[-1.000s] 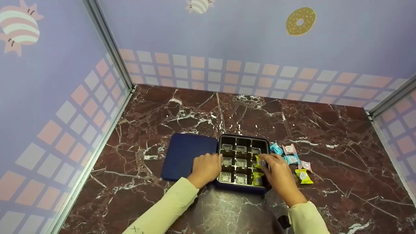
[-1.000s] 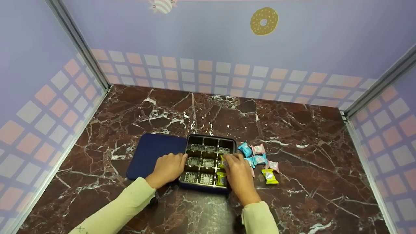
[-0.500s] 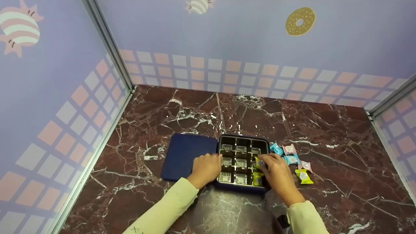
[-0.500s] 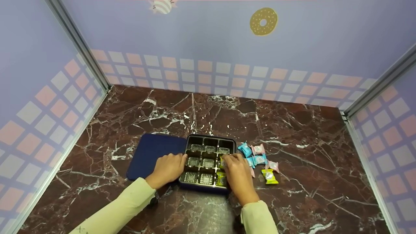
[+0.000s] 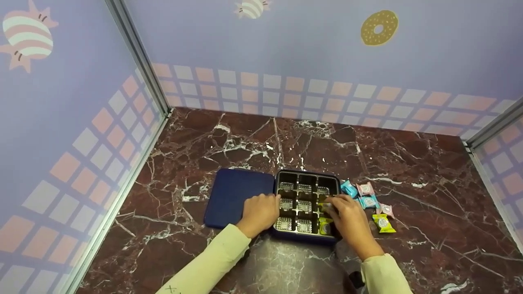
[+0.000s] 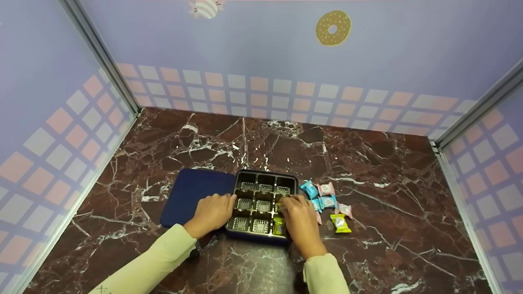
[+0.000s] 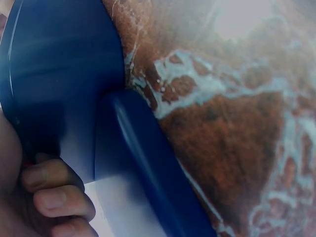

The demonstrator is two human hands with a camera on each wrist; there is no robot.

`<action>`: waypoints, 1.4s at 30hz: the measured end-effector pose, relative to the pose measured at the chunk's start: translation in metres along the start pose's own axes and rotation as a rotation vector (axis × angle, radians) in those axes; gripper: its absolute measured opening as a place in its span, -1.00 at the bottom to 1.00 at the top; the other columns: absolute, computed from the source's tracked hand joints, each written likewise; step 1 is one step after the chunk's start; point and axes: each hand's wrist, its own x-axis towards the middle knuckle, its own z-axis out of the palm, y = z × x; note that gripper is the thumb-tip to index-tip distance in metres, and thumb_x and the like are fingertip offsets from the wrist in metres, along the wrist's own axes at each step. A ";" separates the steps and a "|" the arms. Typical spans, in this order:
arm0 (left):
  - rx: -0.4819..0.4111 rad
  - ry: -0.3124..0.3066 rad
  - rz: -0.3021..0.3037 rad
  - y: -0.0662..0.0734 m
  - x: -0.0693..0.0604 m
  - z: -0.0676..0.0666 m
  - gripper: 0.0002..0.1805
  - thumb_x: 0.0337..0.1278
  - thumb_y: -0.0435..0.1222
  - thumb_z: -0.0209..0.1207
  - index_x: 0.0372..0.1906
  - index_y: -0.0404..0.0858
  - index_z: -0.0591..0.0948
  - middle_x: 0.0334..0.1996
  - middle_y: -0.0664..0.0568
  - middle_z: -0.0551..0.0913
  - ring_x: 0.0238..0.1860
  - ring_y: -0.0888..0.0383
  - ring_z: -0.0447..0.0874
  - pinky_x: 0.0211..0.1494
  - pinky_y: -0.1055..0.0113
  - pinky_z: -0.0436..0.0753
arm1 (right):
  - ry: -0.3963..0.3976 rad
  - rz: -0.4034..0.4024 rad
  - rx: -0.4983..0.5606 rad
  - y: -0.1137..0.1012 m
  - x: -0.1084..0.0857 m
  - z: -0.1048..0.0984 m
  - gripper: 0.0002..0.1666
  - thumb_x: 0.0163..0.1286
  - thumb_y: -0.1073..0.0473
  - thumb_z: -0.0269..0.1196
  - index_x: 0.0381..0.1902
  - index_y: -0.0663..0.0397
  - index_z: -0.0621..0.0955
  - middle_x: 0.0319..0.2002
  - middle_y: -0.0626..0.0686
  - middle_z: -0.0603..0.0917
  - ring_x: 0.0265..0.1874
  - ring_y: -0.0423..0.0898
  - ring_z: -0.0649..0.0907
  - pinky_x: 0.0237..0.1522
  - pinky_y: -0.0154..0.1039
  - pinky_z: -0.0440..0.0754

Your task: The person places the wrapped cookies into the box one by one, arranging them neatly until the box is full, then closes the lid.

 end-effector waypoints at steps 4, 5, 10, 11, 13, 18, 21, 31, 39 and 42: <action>0.013 0.032 0.009 0.001 -0.001 -0.001 -0.45 0.43 -0.06 -0.10 -0.70 -0.19 0.52 -0.65 -0.12 0.65 -0.64 -0.12 0.62 -0.65 0.04 0.48 | 0.017 0.000 0.001 0.000 0.000 0.000 -0.72 0.08 0.22 0.47 -0.20 -0.02 0.70 -0.23 0.05 0.74 -0.14 0.04 0.67 -0.09 0.05 0.56; 0.013 0.035 0.008 0.001 -0.001 -0.001 -0.45 0.43 -0.06 -0.10 -0.70 -0.20 0.52 -0.65 -0.12 0.66 -0.64 -0.12 0.62 -0.64 0.04 0.48 | 0.019 -0.001 0.001 0.000 0.000 0.000 -0.71 0.08 0.22 0.47 -0.20 -0.02 0.70 -0.23 0.05 0.74 -0.14 0.05 0.67 -0.10 0.05 0.56; 0.004 0.028 0.001 0.000 -0.001 0.000 -0.45 0.43 -0.06 -0.10 -0.68 -0.20 0.53 -0.63 -0.13 0.66 -0.62 -0.13 0.62 -0.62 0.03 0.48 | 0.017 0.006 0.003 0.001 -0.001 -0.001 -0.70 0.06 0.24 0.48 -0.20 0.00 0.70 -0.22 0.06 0.75 -0.14 0.06 0.68 -0.10 0.06 0.56; 0.001 0.024 0.000 0.000 -0.001 0.000 -0.45 0.43 -0.06 -0.11 -0.68 -0.20 0.53 -0.63 -0.14 0.66 -0.62 -0.14 0.62 -0.62 0.03 0.48 | 0.016 0.009 0.006 0.001 -0.002 -0.001 -0.70 0.06 0.25 0.48 -0.20 0.00 0.70 -0.22 0.06 0.75 -0.14 0.07 0.68 -0.09 0.07 0.56; -0.002 0.017 -0.003 0.000 -0.001 0.000 -0.45 0.44 -0.05 -0.12 -0.68 -0.20 0.53 -0.63 -0.14 0.66 -0.62 -0.14 0.62 -0.62 0.03 0.48 | 0.014 0.012 0.009 0.002 -0.002 -0.001 -0.69 0.06 0.26 0.48 -0.19 0.01 0.70 -0.22 0.08 0.75 -0.13 0.08 0.68 -0.07 0.08 0.56; -0.008 0.010 -0.007 0.000 0.000 0.000 -0.44 0.45 -0.05 -0.13 -0.68 -0.20 0.52 -0.63 -0.13 0.66 -0.61 -0.14 0.62 -0.62 0.03 0.47 | 0.016 0.018 0.017 0.003 -0.003 -0.004 -0.68 0.07 0.26 0.48 -0.17 0.01 0.69 -0.22 0.08 0.75 -0.10 0.09 0.67 -0.02 0.09 0.57; -0.013 0.008 -0.010 0.000 0.000 0.001 -0.44 0.44 -0.05 -0.13 -0.68 -0.20 0.52 -0.63 -0.14 0.66 -0.61 -0.14 0.63 -0.62 0.03 0.47 | 0.022 0.016 0.016 0.004 -0.004 -0.005 -0.68 0.07 0.25 0.48 -0.17 0.01 0.69 -0.22 0.06 0.76 -0.10 0.09 0.67 -0.03 0.07 0.57; -0.005 0.029 0.005 0.001 -0.002 -0.002 -0.45 0.44 -0.07 -0.11 -0.69 -0.21 0.52 -0.65 -0.13 0.64 -0.65 -0.12 0.60 -0.64 0.04 0.47 | 0.048 -0.017 0.000 0.007 -0.007 -0.009 -0.66 0.06 0.36 0.46 -0.16 0.06 0.67 -0.11 0.06 0.74 -0.13 0.06 0.65 -0.08 0.01 0.59; 0.010 0.045 0.016 0.001 -0.001 -0.002 -0.45 0.43 -0.07 -0.10 -0.69 -0.21 0.53 -0.67 -0.13 0.64 -0.66 -0.12 0.59 -0.66 0.04 0.45 | 0.081 -0.033 0.005 0.011 -0.009 -0.010 -0.67 0.05 0.39 0.46 -0.18 0.10 0.68 -0.07 0.09 0.70 -0.14 0.05 0.65 -0.12 -0.03 0.61; 0.012 0.041 0.016 0.001 -0.001 -0.001 -0.45 0.43 -0.07 -0.09 -0.68 -0.21 0.54 -0.67 -0.13 0.64 -0.66 -0.11 0.59 -0.66 0.04 0.46 | 0.091 -0.033 0.002 0.011 -0.010 -0.010 -0.68 0.06 0.38 0.45 -0.18 0.11 0.68 -0.09 0.09 0.70 -0.13 0.07 0.66 -0.10 -0.01 0.60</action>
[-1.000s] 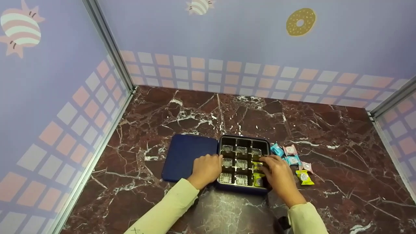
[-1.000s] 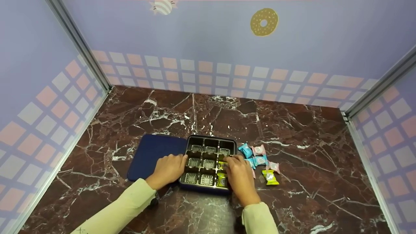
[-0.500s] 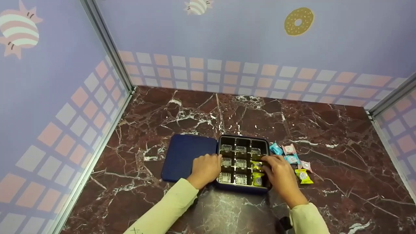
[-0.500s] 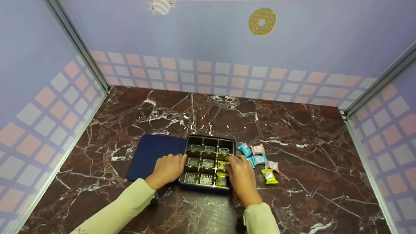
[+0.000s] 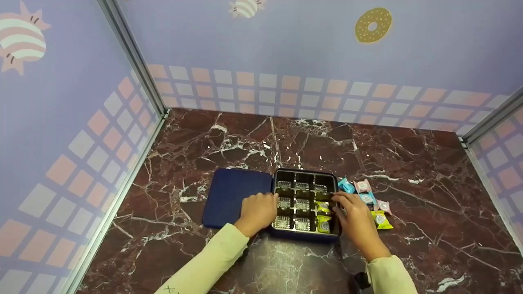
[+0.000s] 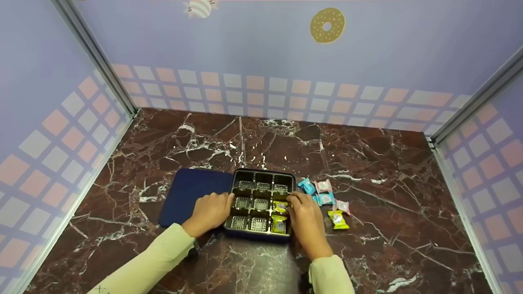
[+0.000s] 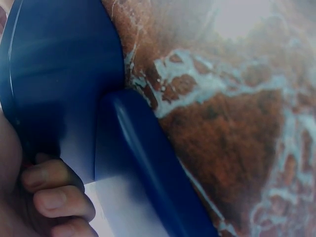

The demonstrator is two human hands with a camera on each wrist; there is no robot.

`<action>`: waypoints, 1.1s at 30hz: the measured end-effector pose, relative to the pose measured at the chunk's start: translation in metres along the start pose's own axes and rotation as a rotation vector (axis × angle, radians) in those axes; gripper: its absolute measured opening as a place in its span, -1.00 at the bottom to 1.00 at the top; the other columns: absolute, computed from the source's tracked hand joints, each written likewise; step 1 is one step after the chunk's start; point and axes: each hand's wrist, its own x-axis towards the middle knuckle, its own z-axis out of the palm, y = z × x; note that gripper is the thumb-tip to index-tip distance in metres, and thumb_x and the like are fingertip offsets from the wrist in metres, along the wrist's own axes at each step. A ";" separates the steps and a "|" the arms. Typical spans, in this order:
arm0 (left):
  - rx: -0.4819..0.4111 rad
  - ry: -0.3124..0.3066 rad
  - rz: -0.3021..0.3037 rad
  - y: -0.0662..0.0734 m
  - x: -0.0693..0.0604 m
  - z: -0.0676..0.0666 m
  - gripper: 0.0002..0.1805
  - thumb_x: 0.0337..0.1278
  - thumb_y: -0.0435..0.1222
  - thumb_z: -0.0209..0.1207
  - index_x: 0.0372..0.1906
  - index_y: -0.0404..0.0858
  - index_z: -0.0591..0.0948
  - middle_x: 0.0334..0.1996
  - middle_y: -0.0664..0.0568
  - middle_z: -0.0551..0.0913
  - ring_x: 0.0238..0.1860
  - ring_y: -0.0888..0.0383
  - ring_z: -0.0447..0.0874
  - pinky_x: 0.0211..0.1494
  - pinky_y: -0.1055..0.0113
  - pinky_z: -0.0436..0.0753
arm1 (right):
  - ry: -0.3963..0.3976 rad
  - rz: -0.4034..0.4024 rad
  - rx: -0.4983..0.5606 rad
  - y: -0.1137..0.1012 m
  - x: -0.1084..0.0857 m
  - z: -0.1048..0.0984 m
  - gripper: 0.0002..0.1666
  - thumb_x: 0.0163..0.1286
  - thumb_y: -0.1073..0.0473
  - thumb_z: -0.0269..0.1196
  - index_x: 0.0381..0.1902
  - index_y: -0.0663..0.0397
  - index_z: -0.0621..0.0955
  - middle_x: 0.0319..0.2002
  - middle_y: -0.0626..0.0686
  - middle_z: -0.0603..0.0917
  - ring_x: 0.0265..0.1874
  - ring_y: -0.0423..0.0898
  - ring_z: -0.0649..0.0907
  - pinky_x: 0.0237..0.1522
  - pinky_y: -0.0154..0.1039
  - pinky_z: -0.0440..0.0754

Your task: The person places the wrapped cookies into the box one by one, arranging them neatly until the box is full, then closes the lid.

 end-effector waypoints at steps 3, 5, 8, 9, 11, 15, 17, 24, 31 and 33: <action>-0.003 -0.014 -0.005 -0.001 0.001 0.001 -0.45 0.44 -0.07 -0.10 -0.68 -0.21 0.54 -0.66 -0.12 0.64 -0.66 -0.11 0.59 -0.66 0.05 0.45 | 0.006 0.011 0.002 0.001 -0.001 -0.001 -0.68 0.07 0.37 0.45 -0.17 0.13 0.68 -0.09 0.12 0.70 -0.11 0.10 0.66 -0.05 0.02 0.59; -0.008 -0.026 -0.009 -0.002 0.001 0.002 -0.45 0.44 -0.06 -0.11 -0.68 -0.21 0.53 -0.66 -0.12 0.64 -0.66 -0.11 0.59 -0.66 0.06 0.44 | 0.009 0.024 0.009 0.002 -0.001 -0.001 -0.69 0.09 0.36 0.43 -0.16 0.15 0.68 -0.09 0.13 0.70 -0.08 0.11 0.66 -0.01 0.04 0.58; -0.018 -0.042 -0.012 -0.003 0.002 0.002 -0.44 0.45 -0.06 -0.12 -0.70 -0.20 0.51 -0.67 -0.12 0.63 -0.67 -0.11 0.58 -0.67 0.08 0.42 | 0.010 0.043 0.010 0.004 -0.002 -0.003 -0.71 0.12 0.35 0.42 -0.16 0.15 0.66 -0.08 0.13 0.69 -0.05 0.12 0.65 0.01 0.05 0.57; -0.021 -0.048 -0.013 -0.003 0.002 0.002 -0.44 0.45 -0.06 -0.13 -0.70 -0.19 0.50 -0.67 -0.12 0.63 -0.67 -0.10 0.57 -0.67 0.09 0.41 | 0.009 0.049 0.009 0.004 -0.003 -0.003 -0.71 0.13 0.35 0.41 -0.16 0.14 0.66 -0.08 0.12 0.69 -0.06 0.12 0.65 0.01 0.06 0.57; -0.025 -0.055 -0.012 -0.003 0.002 0.002 -0.44 0.45 -0.06 -0.14 -0.71 -0.19 0.48 -0.67 -0.12 0.62 -0.67 -0.10 0.57 -0.67 0.09 0.41 | 0.007 0.058 0.004 0.005 -0.004 -0.004 -0.72 0.14 0.34 0.41 -0.16 0.13 0.66 -0.09 0.11 0.69 -0.06 0.12 0.65 0.00 0.06 0.57; -0.020 -0.056 -0.010 -0.003 0.002 0.002 -0.44 0.46 -0.06 -0.15 -0.71 -0.18 0.47 -0.67 -0.11 0.62 -0.67 -0.09 0.57 -0.66 0.10 0.41 | 0.006 0.064 -0.002 0.005 -0.006 -0.005 -0.73 0.15 0.35 0.40 -0.16 0.13 0.66 -0.11 0.11 0.69 -0.07 0.13 0.66 0.00 0.07 0.57; -0.012 -0.042 0.000 -0.003 0.001 0.002 -0.43 0.45 -0.06 -0.13 -0.72 -0.18 0.48 -0.69 -0.12 0.62 -0.68 -0.09 0.57 -0.67 0.09 0.43 | 0.010 0.064 -0.004 0.006 -0.006 -0.005 -0.74 0.15 0.36 0.39 -0.16 0.14 0.66 -0.11 0.11 0.69 -0.07 0.13 0.66 0.00 0.06 0.57; 0.004 0.018 0.020 -0.002 0.000 0.002 -0.45 0.43 -0.08 -0.09 -0.72 -0.20 0.51 -0.71 -0.12 0.61 -0.70 -0.10 0.57 -0.71 0.06 0.42 | 0.023 0.083 0.009 0.008 -0.010 -0.006 -0.73 0.16 0.38 0.37 -0.14 0.18 0.66 -0.12 0.14 0.69 -0.08 0.13 0.66 -0.01 0.05 0.56; -0.001 0.008 0.015 0.000 0.000 0.000 -0.45 0.44 -0.08 -0.09 -0.69 -0.22 0.54 -0.68 -0.14 0.63 -0.67 -0.12 0.60 -0.67 0.04 0.46 | 0.000 0.150 0.021 0.012 -0.014 -0.008 -0.71 0.15 0.38 0.38 -0.13 0.19 0.66 -0.09 0.17 0.69 -0.05 0.15 0.64 0.02 0.17 0.51; -0.003 -0.008 0.010 0.000 0.000 0.000 -0.45 0.44 -0.07 -0.10 -0.68 -0.22 0.54 -0.67 -0.13 0.64 -0.66 -0.13 0.60 -0.66 0.04 0.46 | -0.005 0.159 0.018 0.013 -0.016 -0.008 -0.71 0.16 0.38 0.37 -0.12 0.17 0.66 -0.09 0.16 0.69 -0.06 0.13 0.64 0.02 0.17 0.51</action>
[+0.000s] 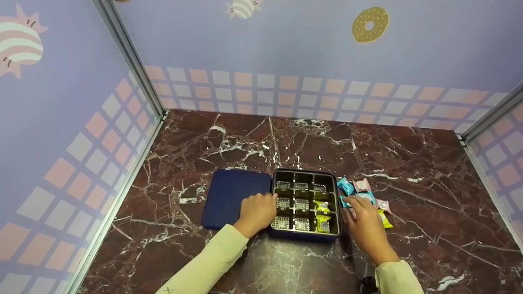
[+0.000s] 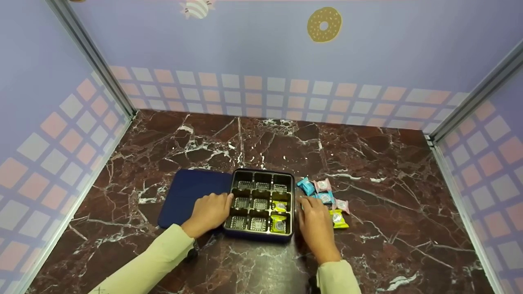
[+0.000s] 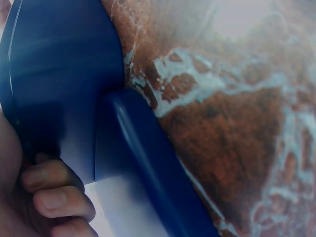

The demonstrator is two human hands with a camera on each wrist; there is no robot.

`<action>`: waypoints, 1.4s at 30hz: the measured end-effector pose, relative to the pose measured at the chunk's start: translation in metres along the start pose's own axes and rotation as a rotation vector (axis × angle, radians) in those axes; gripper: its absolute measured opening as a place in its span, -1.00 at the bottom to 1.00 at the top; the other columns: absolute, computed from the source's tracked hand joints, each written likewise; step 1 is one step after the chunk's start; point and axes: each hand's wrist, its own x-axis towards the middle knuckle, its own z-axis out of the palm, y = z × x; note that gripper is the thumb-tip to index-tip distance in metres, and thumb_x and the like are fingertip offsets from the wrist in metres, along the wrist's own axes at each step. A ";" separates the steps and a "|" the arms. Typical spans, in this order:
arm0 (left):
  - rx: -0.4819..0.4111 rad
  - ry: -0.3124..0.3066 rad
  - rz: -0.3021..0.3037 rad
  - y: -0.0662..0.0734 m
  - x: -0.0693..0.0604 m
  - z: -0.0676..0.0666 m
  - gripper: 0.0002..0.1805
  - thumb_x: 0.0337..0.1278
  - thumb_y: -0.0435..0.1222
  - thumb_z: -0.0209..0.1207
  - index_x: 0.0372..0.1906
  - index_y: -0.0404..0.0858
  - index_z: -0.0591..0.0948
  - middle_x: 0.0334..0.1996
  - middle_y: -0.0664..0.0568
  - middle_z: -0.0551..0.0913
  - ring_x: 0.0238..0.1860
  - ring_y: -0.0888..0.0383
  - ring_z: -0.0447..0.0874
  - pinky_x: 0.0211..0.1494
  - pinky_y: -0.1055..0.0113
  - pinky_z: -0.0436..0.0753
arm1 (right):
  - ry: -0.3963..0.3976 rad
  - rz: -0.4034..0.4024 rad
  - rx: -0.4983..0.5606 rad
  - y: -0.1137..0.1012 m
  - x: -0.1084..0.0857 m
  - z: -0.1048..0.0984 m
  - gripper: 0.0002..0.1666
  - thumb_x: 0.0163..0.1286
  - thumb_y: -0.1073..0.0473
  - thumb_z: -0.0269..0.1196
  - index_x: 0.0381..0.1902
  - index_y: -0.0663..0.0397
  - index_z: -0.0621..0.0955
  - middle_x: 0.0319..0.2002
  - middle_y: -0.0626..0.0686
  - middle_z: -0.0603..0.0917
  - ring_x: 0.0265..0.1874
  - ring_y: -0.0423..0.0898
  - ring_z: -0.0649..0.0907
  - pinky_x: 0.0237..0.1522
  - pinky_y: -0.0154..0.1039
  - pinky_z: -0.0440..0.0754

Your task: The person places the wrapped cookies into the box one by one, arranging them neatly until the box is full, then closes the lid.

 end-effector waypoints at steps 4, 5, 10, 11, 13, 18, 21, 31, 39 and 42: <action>-0.009 -0.016 -0.011 0.000 0.001 0.001 -0.45 0.44 -0.07 -0.11 -0.67 -0.22 0.54 -0.65 -0.13 0.65 -0.65 -0.12 0.61 -0.65 0.04 0.46 | 0.000 0.003 -0.010 0.004 -0.002 -0.001 -0.71 0.17 0.37 0.36 -0.12 0.14 0.66 -0.10 0.14 0.69 -0.06 0.12 0.64 0.02 0.11 0.52; -0.010 -0.015 -0.010 0.000 0.001 0.001 -0.45 0.44 -0.07 -0.11 -0.67 -0.22 0.54 -0.65 -0.13 0.65 -0.65 -0.12 0.61 -0.65 0.04 0.46 | 0.002 0.002 -0.012 0.005 -0.002 -0.002 -0.72 0.17 0.37 0.36 -0.12 0.13 0.66 -0.11 0.14 0.68 -0.06 0.12 0.64 0.02 0.08 0.52; -0.007 -0.021 -0.012 -0.001 0.002 0.003 -0.44 0.45 -0.06 -0.12 -0.68 -0.22 0.54 -0.65 -0.12 0.65 -0.66 -0.11 0.60 -0.66 0.05 0.45 | 0.033 -0.005 -0.034 0.011 -0.006 -0.003 -0.72 0.13 0.39 0.37 -0.16 0.14 0.67 -0.15 0.16 0.68 -0.09 0.15 0.65 -0.01 0.07 0.54; -0.007 -0.024 -0.013 -0.001 0.002 0.003 -0.44 0.45 -0.06 -0.11 -0.68 -0.22 0.54 -0.65 -0.12 0.65 -0.66 -0.11 0.60 -0.66 0.06 0.45 | 0.038 -0.003 -0.035 0.013 -0.006 -0.003 -0.72 0.13 0.39 0.38 -0.17 0.14 0.67 -0.16 0.16 0.69 -0.10 0.15 0.65 -0.02 0.07 0.55; -0.005 -0.039 -0.018 -0.002 0.002 0.003 -0.44 0.45 -0.06 -0.12 -0.69 -0.21 0.52 -0.66 -0.11 0.64 -0.65 -0.11 0.59 -0.65 0.07 0.45 | 0.045 0.003 -0.038 0.015 -0.008 -0.004 -0.72 0.11 0.40 0.39 -0.18 0.14 0.67 -0.17 0.15 0.69 -0.11 0.14 0.66 -0.05 0.07 0.56; -0.015 -0.062 -0.019 -0.001 0.001 0.000 -0.43 0.46 -0.05 -0.15 -0.70 -0.17 0.50 -0.65 -0.11 0.64 -0.63 -0.11 0.60 -0.64 0.06 0.46 | 0.046 0.023 -0.039 0.018 -0.009 -0.006 -0.70 0.09 0.41 0.40 -0.17 0.15 0.66 -0.17 0.16 0.69 -0.11 0.15 0.66 -0.06 0.08 0.56; -0.019 -0.063 -0.017 -0.001 0.001 -0.001 -0.43 0.46 -0.05 -0.16 -0.70 -0.17 0.50 -0.64 -0.11 0.65 -0.62 -0.12 0.61 -0.63 0.04 0.47 | 0.045 0.024 -0.041 0.019 -0.009 -0.007 -0.68 0.08 0.43 0.40 -0.17 0.16 0.66 -0.16 0.18 0.69 -0.11 0.16 0.66 -0.05 0.09 0.56; -0.018 -0.037 -0.012 -0.001 0.001 0.001 -0.45 0.45 -0.06 -0.14 -0.68 -0.19 0.52 -0.65 -0.11 0.64 -0.64 -0.12 0.60 -0.64 0.06 0.45 | 0.086 0.007 -0.082 0.026 -0.013 -0.008 -0.72 0.05 0.42 0.42 -0.23 0.20 0.66 -0.24 0.20 0.69 -0.24 0.15 0.64 -0.17 0.08 0.57; -0.015 -0.048 -0.011 -0.001 0.002 0.002 -0.45 0.46 -0.07 -0.14 -0.70 -0.18 0.48 -0.66 -0.11 0.63 -0.65 -0.11 0.60 -0.65 0.09 0.44 | 0.070 0.045 -0.108 0.031 -0.019 -0.010 -0.78 0.07 0.36 0.42 -0.29 0.20 0.66 -0.25 0.20 0.70 -0.18 0.20 0.62 -0.12 0.13 0.49; -0.011 -0.034 -0.009 -0.001 0.001 0.001 -0.45 0.45 -0.07 -0.13 -0.70 -0.19 0.49 -0.66 -0.11 0.63 -0.65 -0.11 0.59 -0.66 0.07 0.44 | 0.037 0.082 -0.121 0.032 -0.022 -0.013 -0.79 0.09 0.35 0.41 -0.28 0.18 0.65 -0.20 0.20 0.69 -0.14 0.21 0.60 -0.13 0.18 0.47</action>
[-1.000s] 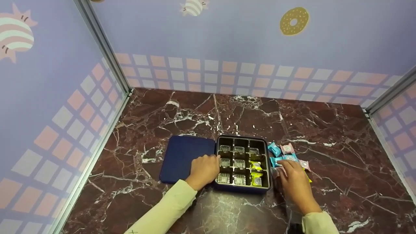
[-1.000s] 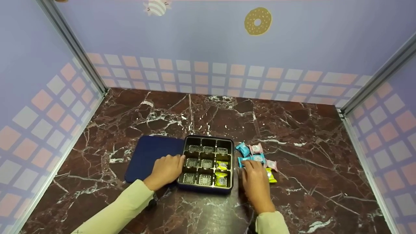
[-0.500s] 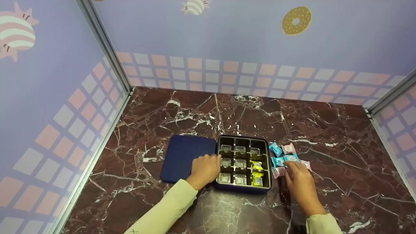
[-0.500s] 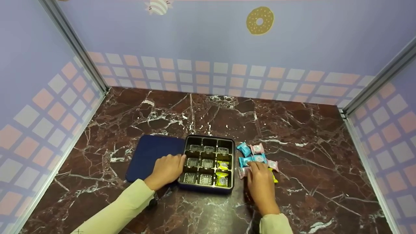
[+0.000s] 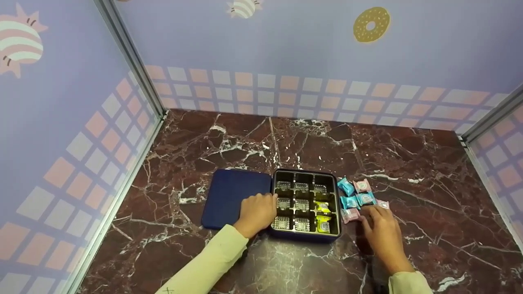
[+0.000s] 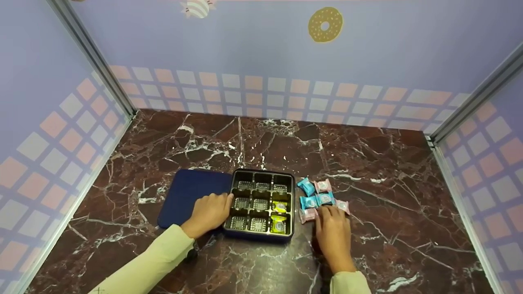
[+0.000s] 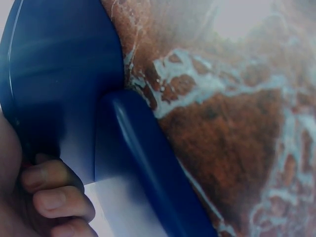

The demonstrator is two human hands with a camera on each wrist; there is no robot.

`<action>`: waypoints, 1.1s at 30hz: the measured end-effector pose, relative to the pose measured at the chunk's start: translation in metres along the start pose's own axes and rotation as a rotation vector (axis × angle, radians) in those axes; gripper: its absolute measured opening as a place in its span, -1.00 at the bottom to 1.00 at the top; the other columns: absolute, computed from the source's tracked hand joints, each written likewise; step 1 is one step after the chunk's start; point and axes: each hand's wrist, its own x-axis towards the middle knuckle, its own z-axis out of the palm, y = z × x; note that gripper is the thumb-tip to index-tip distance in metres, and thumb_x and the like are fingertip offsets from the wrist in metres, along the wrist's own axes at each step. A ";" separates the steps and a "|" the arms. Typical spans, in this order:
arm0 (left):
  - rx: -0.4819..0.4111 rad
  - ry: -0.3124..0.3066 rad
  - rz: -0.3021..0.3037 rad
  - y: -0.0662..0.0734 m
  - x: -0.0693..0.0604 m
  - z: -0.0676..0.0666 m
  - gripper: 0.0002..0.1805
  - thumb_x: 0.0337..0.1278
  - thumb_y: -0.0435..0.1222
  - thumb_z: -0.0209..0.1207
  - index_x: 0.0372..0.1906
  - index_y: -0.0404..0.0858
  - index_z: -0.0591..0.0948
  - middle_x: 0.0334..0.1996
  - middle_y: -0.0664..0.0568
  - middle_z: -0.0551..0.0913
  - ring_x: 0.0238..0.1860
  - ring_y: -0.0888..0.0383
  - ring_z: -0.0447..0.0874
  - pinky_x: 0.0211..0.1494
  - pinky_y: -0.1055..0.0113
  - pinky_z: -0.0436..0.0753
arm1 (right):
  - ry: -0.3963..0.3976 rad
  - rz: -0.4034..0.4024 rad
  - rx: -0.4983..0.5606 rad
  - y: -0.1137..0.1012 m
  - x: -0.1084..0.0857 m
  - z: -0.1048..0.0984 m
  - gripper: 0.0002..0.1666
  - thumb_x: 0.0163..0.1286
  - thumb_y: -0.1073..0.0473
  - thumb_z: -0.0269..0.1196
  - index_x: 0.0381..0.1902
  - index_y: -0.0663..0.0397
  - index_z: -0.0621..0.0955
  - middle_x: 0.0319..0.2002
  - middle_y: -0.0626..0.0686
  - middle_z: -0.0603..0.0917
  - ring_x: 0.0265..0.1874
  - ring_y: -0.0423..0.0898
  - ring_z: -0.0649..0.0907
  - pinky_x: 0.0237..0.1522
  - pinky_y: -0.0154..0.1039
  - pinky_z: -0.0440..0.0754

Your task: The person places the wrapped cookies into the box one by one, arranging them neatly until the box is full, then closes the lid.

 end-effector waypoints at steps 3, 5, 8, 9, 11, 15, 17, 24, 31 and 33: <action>0.003 0.022 0.006 0.001 -0.001 0.000 -0.45 0.44 -0.08 -0.11 -0.71 -0.20 0.49 -0.68 -0.12 0.63 -0.66 -0.11 0.59 -0.67 0.07 0.44 | -0.040 0.033 -0.016 0.001 -0.002 -0.003 -0.79 0.12 0.32 0.40 -0.25 0.16 0.65 -0.14 0.22 0.68 -0.09 0.23 0.59 -0.13 0.21 0.46; 0.006 0.041 0.010 0.001 -0.001 -0.001 -0.45 0.44 -0.08 -0.10 -0.71 -0.20 0.49 -0.68 -0.12 0.62 -0.67 -0.11 0.59 -0.67 0.06 0.44 | -0.060 0.046 -0.024 0.002 -0.003 -0.004 -0.78 0.13 0.30 0.39 -0.23 0.17 0.65 -0.11 0.24 0.67 -0.07 0.24 0.57 -0.12 0.22 0.45; 0.013 0.048 0.010 0.002 -0.002 -0.002 -0.45 0.44 -0.08 -0.10 -0.71 -0.20 0.50 -0.68 -0.13 0.62 -0.67 -0.11 0.59 -0.67 0.05 0.45 | -0.079 0.056 -0.028 0.003 -0.003 -0.006 -0.77 0.14 0.30 0.37 -0.21 0.18 0.65 -0.09 0.26 0.67 -0.06 0.26 0.56 -0.11 0.23 0.44; 0.013 0.046 0.009 0.002 -0.001 -0.002 -0.45 0.44 -0.08 -0.10 -0.70 -0.21 0.51 -0.68 -0.13 0.63 -0.67 -0.11 0.59 -0.66 0.05 0.46 | -0.083 0.059 -0.028 0.004 -0.004 -0.006 -0.77 0.14 0.30 0.37 -0.20 0.19 0.65 -0.09 0.26 0.67 -0.06 0.27 0.56 -0.11 0.23 0.44; 0.011 0.027 0.002 0.002 -0.001 -0.002 -0.45 0.45 -0.07 -0.12 -0.69 -0.20 0.51 -0.67 -0.12 0.63 -0.66 -0.11 0.59 -0.66 0.05 0.46 | -0.089 0.068 -0.028 0.005 -0.004 -0.007 -0.76 0.14 0.30 0.37 -0.20 0.19 0.65 -0.09 0.27 0.67 -0.07 0.28 0.56 -0.11 0.24 0.43; 0.002 -0.020 -0.011 0.001 0.000 -0.001 -0.44 0.46 -0.06 -0.15 -0.68 -0.20 0.51 -0.64 -0.12 0.65 -0.64 -0.12 0.60 -0.64 0.07 0.46 | -0.098 0.094 -0.015 0.006 -0.005 -0.008 -0.76 0.16 0.32 0.35 -0.17 0.21 0.64 -0.08 0.29 0.65 -0.06 0.32 0.56 -0.08 0.27 0.43; -0.001 -0.038 -0.017 0.000 0.001 -0.001 -0.44 0.47 -0.05 -0.16 -0.67 -0.20 0.51 -0.63 -0.11 0.65 -0.63 -0.11 0.61 -0.63 0.08 0.46 | -0.094 0.103 -0.001 0.005 -0.005 -0.008 -0.75 0.17 0.33 0.34 -0.16 0.23 0.64 -0.09 0.31 0.64 -0.06 0.35 0.56 -0.07 0.28 0.43; -0.001 -0.030 -0.012 0.000 0.001 0.000 -0.44 0.46 -0.06 -0.16 -0.68 -0.20 0.51 -0.63 -0.12 0.66 -0.63 -0.12 0.61 -0.64 0.07 0.46 | -0.080 0.124 0.015 0.008 -0.007 -0.007 -0.74 0.16 0.37 0.34 -0.15 0.30 0.64 -0.13 0.33 0.65 -0.08 0.38 0.59 -0.05 0.25 0.47; -0.001 0.016 -0.001 0.001 0.000 0.000 -0.44 0.45 -0.07 -0.12 -0.70 -0.20 0.51 -0.66 -0.12 0.65 -0.65 -0.12 0.60 -0.65 0.05 0.45 | -0.099 0.105 -0.036 0.009 -0.008 -0.006 -0.75 0.16 0.33 0.35 -0.17 0.24 0.65 -0.11 0.28 0.67 -0.12 0.36 0.61 -0.14 0.27 0.49; 0.001 0.022 0.002 0.001 -0.001 0.000 -0.45 0.45 -0.07 -0.12 -0.70 -0.19 0.51 -0.67 -0.12 0.64 -0.66 -0.12 0.60 -0.67 0.05 0.45 | -0.094 0.102 -0.041 0.008 -0.008 -0.006 -0.76 0.15 0.33 0.36 -0.19 0.23 0.66 -0.12 0.27 0.68 -0.13 0.34 0.62 -0.16 0.25 0.50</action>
